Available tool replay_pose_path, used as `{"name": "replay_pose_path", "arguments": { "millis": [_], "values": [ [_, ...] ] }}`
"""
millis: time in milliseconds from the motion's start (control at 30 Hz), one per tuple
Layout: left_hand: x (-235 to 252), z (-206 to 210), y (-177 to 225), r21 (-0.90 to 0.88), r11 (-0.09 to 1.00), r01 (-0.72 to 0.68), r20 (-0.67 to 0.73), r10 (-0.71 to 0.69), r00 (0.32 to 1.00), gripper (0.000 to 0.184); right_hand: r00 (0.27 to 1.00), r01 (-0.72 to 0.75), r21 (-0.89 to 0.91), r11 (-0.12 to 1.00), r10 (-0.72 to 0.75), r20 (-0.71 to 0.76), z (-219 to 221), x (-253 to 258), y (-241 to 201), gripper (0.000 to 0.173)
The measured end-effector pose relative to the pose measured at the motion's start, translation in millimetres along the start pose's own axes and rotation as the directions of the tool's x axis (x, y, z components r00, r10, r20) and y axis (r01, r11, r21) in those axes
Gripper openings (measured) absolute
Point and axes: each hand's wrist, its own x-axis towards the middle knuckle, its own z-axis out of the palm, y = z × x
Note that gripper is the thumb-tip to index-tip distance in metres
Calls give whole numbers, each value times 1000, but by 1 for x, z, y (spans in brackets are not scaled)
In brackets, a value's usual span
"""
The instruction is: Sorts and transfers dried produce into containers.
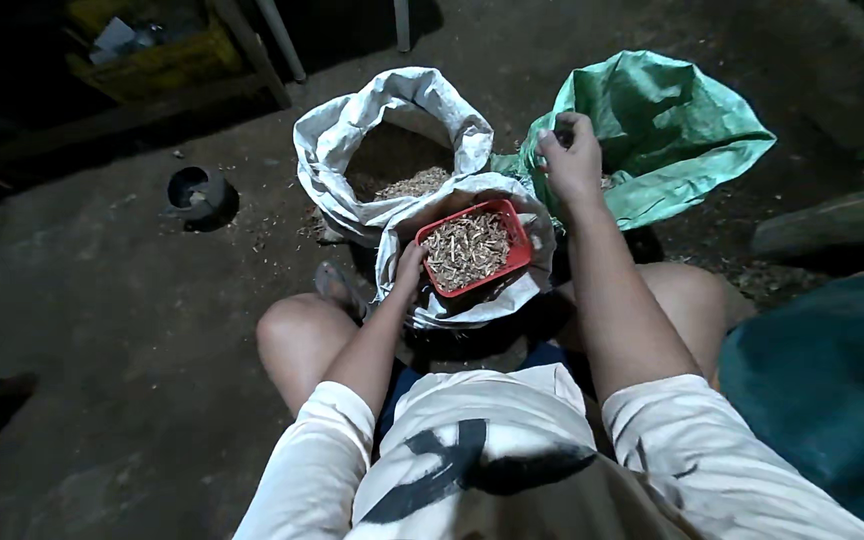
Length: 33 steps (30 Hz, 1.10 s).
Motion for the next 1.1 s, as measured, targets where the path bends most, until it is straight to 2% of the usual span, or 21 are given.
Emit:
{"name": "replay_pose_path", "arguments": {
  "millis": [67, 167, 200, 267, 333, 400, 533, 633, 733, 833, 933, 1100],
  "values": [
    [-1, 1, 2, -5, 1000, -6, -16, 6, 1000, 45, 997, -4, -79, 997, 9, 70, -2, -4, 7, 45],
    [-2, 2, 2, -24, 1000, -4, -20, 3, 1000, 44, 926, -6, -411, 912, 161, 343, 16, -24, 42, 42],
    [-2, 2, 1, -33, 999, -1, -22, 0, 1000, 45, 897, 4, -512, 859, 223, 382, 26, -32, 55, 43],
    [-5, 3, 2, -49, 999, -4, -20, 3, 1000, 46, 851, -29, -658, 753, 364, 379, 45, -47, 68, 56],
    [-9, 6, 1, -34, 999, -37, 2, 37, 999, 49, 834, -99, -691, 716, 439, 334, 58, -54, 73, 70],
    [-12, 9, 2, -27, 998, -60, 30, 61, 998, 52, 830, -156, -637, 755, 449, 330, 64, -47, 84, 78],
    [-13, 12, 3, -49, 998, -34, -11, 34, 999, 49, 841, -306, -364, 880, 429, 331, 79, -35, 106, 94],
    [-10, 9, 3, -60, 998, -15, -2, 15, 1000, 50, 824, -420, -169, 892, 452, 341, 87, -36, 108, 102],
    [-7, 7, 2, -53, 999, 5, 3, -5, 1000, 50, 813, -466, -91, 880, 467, 348, 84, -37, 104, 100],
    [-1, 7, 1, -80, 997, 22, 2, -21, 1000, 49, 842, -382, -161, 910, 415, 345, 77, -36, 97, 86],
    [-1, 8, 6, -90, 995, 31, -9, -32, 999, 46, 892, -193, -308, 931, 298, 340, 65, -36, 82, 75],
    [-5, 9, 12, -70, 995, 71, -16, -73, 997, 48, 929, 7, -431, 903, 154, 337, 59, -68, 40, 63]
  ]
}}
